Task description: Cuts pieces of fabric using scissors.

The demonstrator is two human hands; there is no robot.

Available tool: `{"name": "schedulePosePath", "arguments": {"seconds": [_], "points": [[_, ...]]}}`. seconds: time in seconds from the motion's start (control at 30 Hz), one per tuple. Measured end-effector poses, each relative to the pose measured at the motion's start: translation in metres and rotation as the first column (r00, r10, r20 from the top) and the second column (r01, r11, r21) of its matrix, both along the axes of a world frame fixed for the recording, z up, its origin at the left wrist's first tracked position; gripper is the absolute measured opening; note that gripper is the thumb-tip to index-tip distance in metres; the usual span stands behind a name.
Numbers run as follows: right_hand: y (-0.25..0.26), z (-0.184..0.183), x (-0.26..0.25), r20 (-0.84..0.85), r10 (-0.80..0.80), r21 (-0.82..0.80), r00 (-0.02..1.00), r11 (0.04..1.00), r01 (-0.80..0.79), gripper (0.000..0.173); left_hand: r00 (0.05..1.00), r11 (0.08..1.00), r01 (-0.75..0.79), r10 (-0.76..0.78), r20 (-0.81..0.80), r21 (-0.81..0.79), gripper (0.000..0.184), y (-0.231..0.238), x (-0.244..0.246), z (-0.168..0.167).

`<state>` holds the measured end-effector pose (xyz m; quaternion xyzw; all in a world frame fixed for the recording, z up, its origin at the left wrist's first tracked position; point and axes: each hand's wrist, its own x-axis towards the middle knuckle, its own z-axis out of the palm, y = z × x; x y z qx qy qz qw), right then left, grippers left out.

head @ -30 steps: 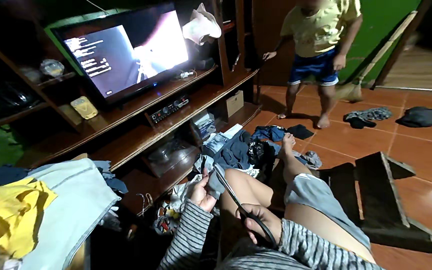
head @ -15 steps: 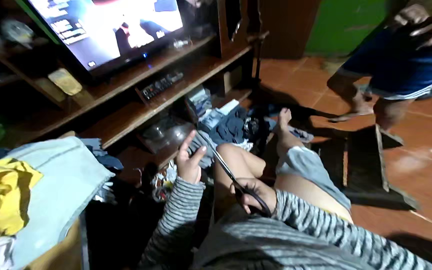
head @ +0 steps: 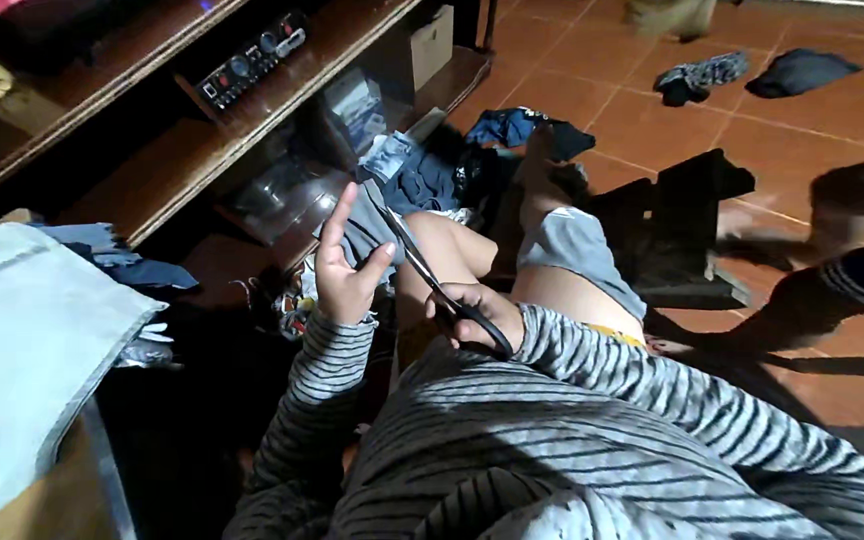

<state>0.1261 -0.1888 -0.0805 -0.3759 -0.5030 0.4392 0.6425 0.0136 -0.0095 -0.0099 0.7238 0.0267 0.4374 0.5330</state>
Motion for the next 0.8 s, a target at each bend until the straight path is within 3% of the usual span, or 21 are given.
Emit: {"name": "schedulePosePath", "arguments": {"seconds": [0.07,0.13,0.2,0.27,0.33,0.43,0.67,0.8], "points": [[-0.001,0.004,-0.001,0.015,-0.050,-0.046,0.999,0.998,0.050,0.051,1.000,1.000,-0.001,0.001,-0.023,0.019,0.078,-0.003,0.000,0.003],[-0.002,0.009,-0.001,0.004,-0.096,-0.170,0.995,0.981,0.095,0.048,0.995,0.982,-0.052,0.035,-0.096,-0.183,0.067,-0.009,0.001,0.008],[-0.002,0.013,0.000,-0.049,-0.086,-0.354,0.995,0.933,0.063,0.040,0.973,0.854,-0.169,0.065,-0.221,-0.492,0.045,-0.007,0.008,0.009],[-0.001,0.014,0.000,-0.133,-0.038,-0.497,0.990,0.867,-0.034,0.035,0.937,0.742,-0.230,-0.006,-0.350,-0.629,0.042,0.007,0.014,-0.007],[0.000,0.012,0.002,-0.188,-0.021,-0.568,0.982,0.818,-0.091,0.037,0.885,0.776,-0.310,0.025,-0.464,-0.550,0.040,0.013,0.015,-0.027],[0.001,0.013,0.006,-0.229,-0.013,-0.579,0.973,0.805,-0.125,0.037,0.869,0.874,-0.316,0.111,-0.482,-0.369,0.039,0.017,0.013,-0.039],[0.003,0.006,0.005,-0.294,0.073,-0.501,0.953,0.837,-0.218,0.037,0.906,0.827,-0.361,0.203,-0.370,-0.431,0.019,0.020,0.019,-0.035],[0.004,0.004,0.003,-0.290,0.113,-0.496,0.950,0.831,-0.251,0.037,0.841,0.822,-0.451,0.260,-0.474,-0.349,0.030,0.021,0.028,-0.043]]}}
